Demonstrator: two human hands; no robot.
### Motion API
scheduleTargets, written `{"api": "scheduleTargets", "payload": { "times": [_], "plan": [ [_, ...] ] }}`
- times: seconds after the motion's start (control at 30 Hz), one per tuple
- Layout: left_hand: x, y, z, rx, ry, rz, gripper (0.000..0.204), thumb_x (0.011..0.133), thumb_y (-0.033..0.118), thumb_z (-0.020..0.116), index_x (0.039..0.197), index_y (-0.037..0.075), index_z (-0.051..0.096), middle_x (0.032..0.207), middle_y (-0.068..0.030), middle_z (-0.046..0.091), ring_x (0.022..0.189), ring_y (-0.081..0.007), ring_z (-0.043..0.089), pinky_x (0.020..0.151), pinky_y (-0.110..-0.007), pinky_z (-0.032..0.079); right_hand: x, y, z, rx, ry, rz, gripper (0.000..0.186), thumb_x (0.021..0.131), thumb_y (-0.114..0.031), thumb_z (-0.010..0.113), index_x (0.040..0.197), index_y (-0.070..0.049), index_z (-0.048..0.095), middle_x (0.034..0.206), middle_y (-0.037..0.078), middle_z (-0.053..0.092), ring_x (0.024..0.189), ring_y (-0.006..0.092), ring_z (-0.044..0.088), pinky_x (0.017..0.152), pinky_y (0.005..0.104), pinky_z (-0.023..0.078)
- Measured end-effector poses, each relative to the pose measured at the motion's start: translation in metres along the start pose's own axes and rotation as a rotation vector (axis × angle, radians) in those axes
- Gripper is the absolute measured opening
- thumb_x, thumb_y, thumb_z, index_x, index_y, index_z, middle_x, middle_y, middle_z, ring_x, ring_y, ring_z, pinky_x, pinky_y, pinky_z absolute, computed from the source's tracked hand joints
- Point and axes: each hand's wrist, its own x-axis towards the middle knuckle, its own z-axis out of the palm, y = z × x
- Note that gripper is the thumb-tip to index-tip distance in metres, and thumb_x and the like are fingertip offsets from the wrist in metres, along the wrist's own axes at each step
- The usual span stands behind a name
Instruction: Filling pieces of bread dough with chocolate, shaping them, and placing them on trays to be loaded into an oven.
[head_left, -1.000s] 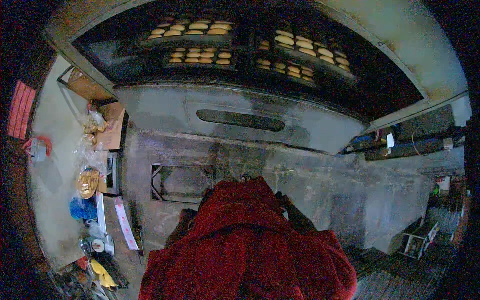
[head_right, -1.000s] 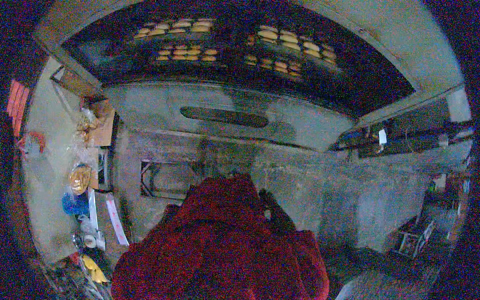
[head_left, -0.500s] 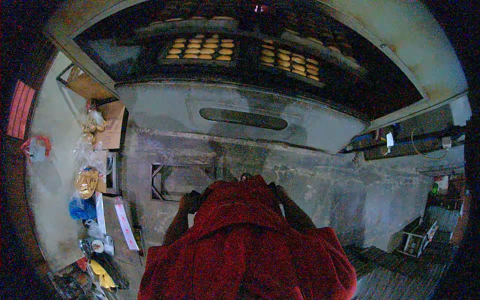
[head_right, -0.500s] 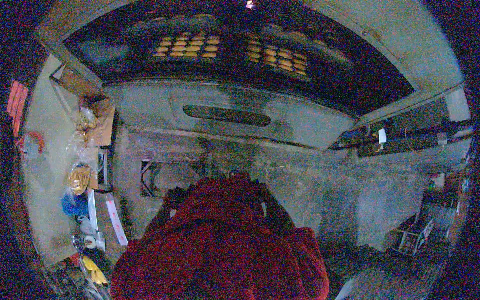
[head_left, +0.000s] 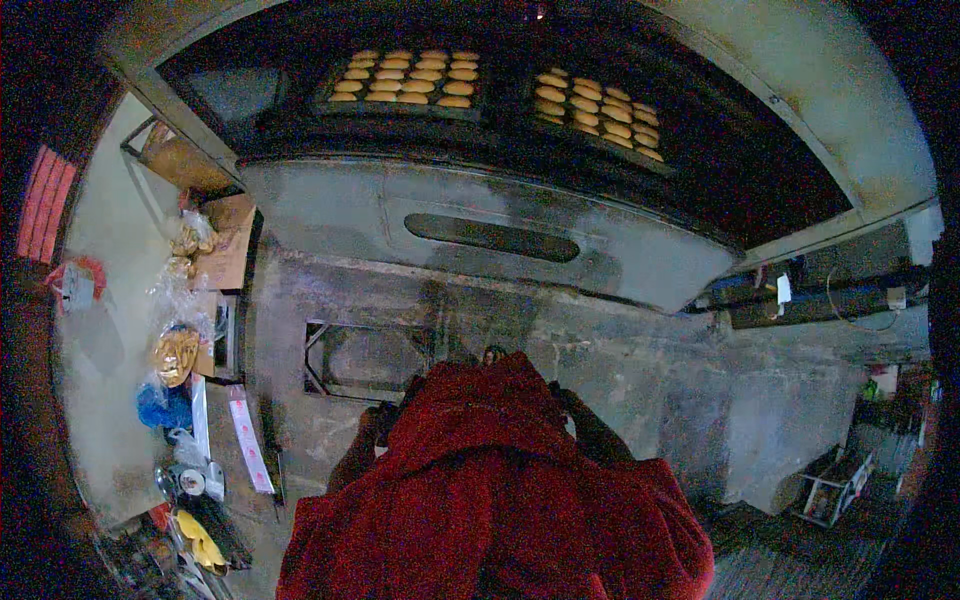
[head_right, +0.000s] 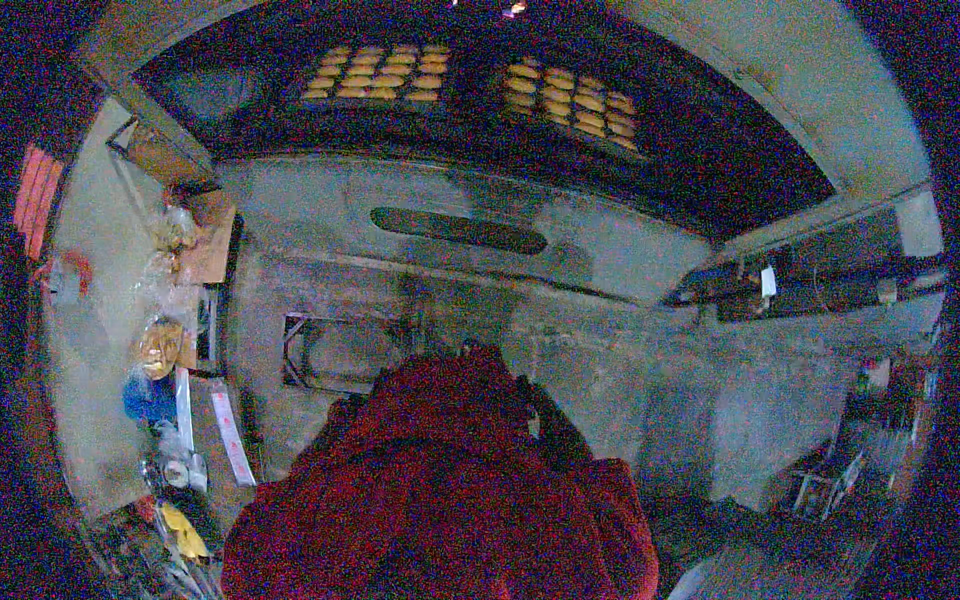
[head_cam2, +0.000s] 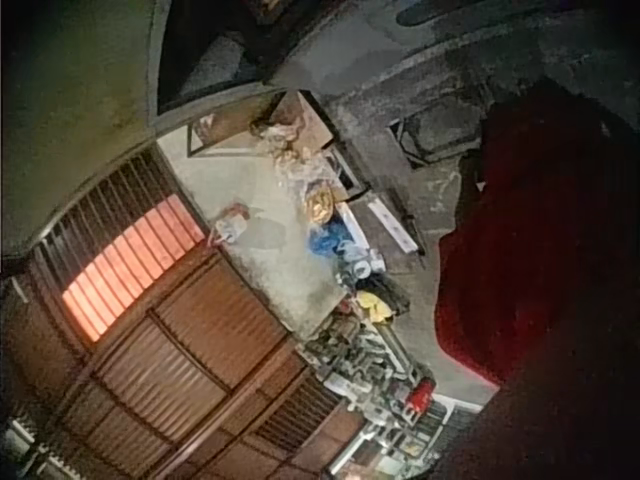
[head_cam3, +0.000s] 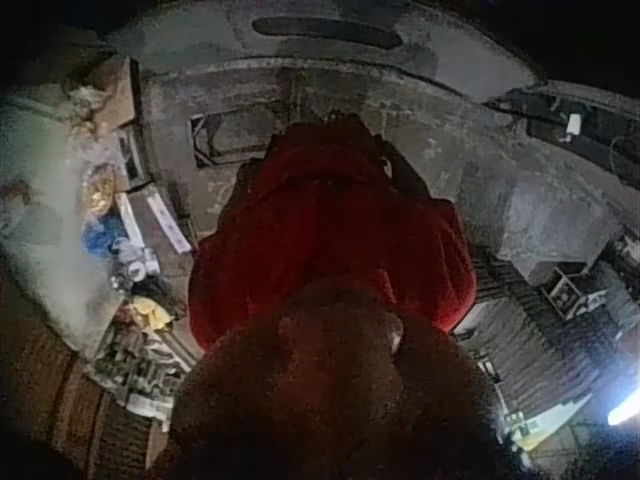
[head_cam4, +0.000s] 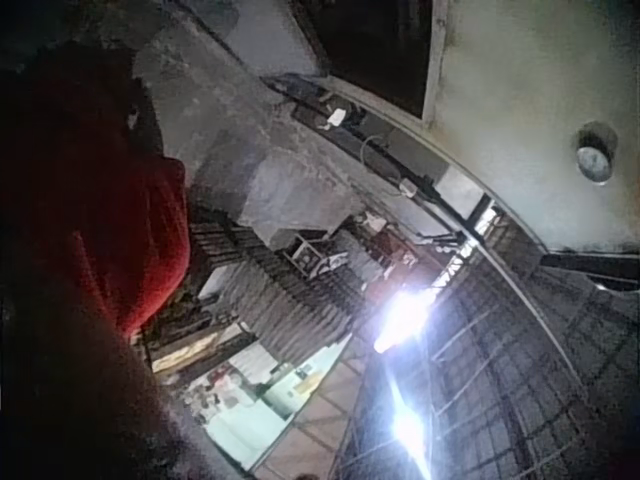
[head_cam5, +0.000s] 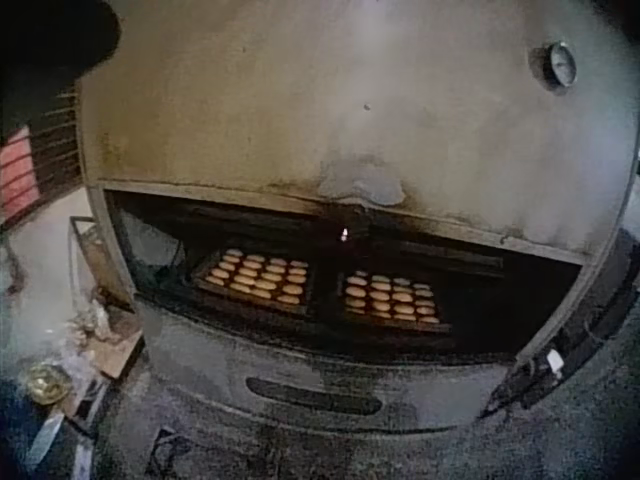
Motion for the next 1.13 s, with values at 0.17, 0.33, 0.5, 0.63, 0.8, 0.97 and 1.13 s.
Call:
{"api": "scheduleTargets", "payload": {
  "times": [0.17, 0.33, 0.5, 0.63, 0.8, 0.97, 1.13],
  "plan": [
    [-0.031, 0.048, -0.055, -0.177, -0.141, -0.152, 0.040, 0.083, 0.043, 0.050, 0.093, 0.007, 0.065, 0.087, -0.0184, 0.065, 0.080, -0.0324, 0.063, 0.067, -0.043, 0.050, 0.006, 0.011, 0.010, -0.146, -0.012, -0.059, 0.038, 0.094, -0.031, 0.040, 0.119, -0.003, 0.048, 0.072, 0.018, 0.059, 0.067, 0.0306, 0.059, 0.057, 0.0441, 0.044],
    [-0.045, 0.088, -0.101, -0.323, -0.253, -0.269, 0.040, 0.086, 0.041, 0.046, 0.100, 0.008, 0.063, 0.094, -0.0199, 0.064, 0.083, -0.0333, 0.062, 0.069, -0.043, 0.050, 0.016, 0.028, 0.021, -0.265, -0.018, -0.104, 0.036, 0.094, -0.029, 0.039, 0.119, -0.004, 0.048, 0.072, 0.018, 0.059, 0.065, 0.0300, 0.058, 0.054, 0.0441, 0.043],
    [-0.038, 0.066, -0.064, 0.182, 0.240, 0.423, 0.025, 0.082, 0.028, 0.046, 0.093, 0.009, 0.058, 0.079, -0.0156, 0.061, 0.069, -0.0342, 0.060, 0.059, -0.046, 0.048, 0.042, 0.066, 0.047, -0.270, 0.075, -0.196, 0.031, 0.093, -0.029, 0.043, 0.106, -0.004, 0.054, 0.073, 0.016, 0.058, 0.067, 0.0273, 0.057, 0.058, 0.0414, 0.045],
    [-0.027, 0.041, -0.031, -0.070, 0.001, 0.118, 0.025, 0.080, 0.026, 0.046, 0.096, 0.009, 0.057, 0.077, -0.0153, 0.060, 0.068, -0.0350, 0.060, 0.058, -0.046, 0.048, 0.073, 0.073, 0.064, -0.140, -0.020, -0.120, 0.031, 0.092, -0.030, 0.045, 0.106, -0.004, 0.054, 0.075, 0.014, 0.057, 0.067, 0.0259, 0.056, 0.060, 0.0396, 0.045],
    [-0.035, 0.047, -0.031, 0.130, 0.077, 0.237, 0.026, 0.081, 0.026, 0.047, 0.097, 0.009, 0.057, 0.079, -0.0159, 0.062, 0.071, -0.0341, 0.061, 0.059, -0.045, 0.048, 0.092, 0.112, 0.090, -0.018, -0.127, -0.002, 0.031, 0.090, -0.031, 0.048, 0.105, -0.004, 0.054, 0.077, 0.011, 0.056, 0.068, 0.0243, 0.054, 0.062, 0.0373, 0.045],
    [-0.037, 0.047, -0.027, 0.144, 0.120, 0.206, 0.025, 0.083, 0.024, 0.045, 0.097, 0.007, 0.057, 0.081, -0.0174, 0.062, 0.075, -0.0341, 0.062, 0.061, -0.046, 0.048, 0.087, 0.136, 0.099, 0.096, -0.169, 0.000, 0.035, 0.089, -0.035, 0.050, 0.107, -0.006, 0.054, 0.082, 0.010, 0.056, 0.072, 0.0235, 0.054, 0.066, 0.0354, 0.045],
    [-0.038, 0.049, -0.041, 0.168, 0.172, 0.367, 0.028, 0.086, 0.029, 0.042, 0.094, 0.007, 0.058, 0.078, -0.0189, 0.062, 0.072, -0.0354, 0.061, 0.058, -0.048, 0.046, -0.020, 0.088, 0.057, 0.247, -0.088, -0.293, 0.048, 0.084, -0.048, 0.053, 0.116, -0.012, 0.054, 0.098, 0.017, 0.062, 0.086, 0.0240, 0.060, 0.074, 0.0334, 0.047]
  ]
}}
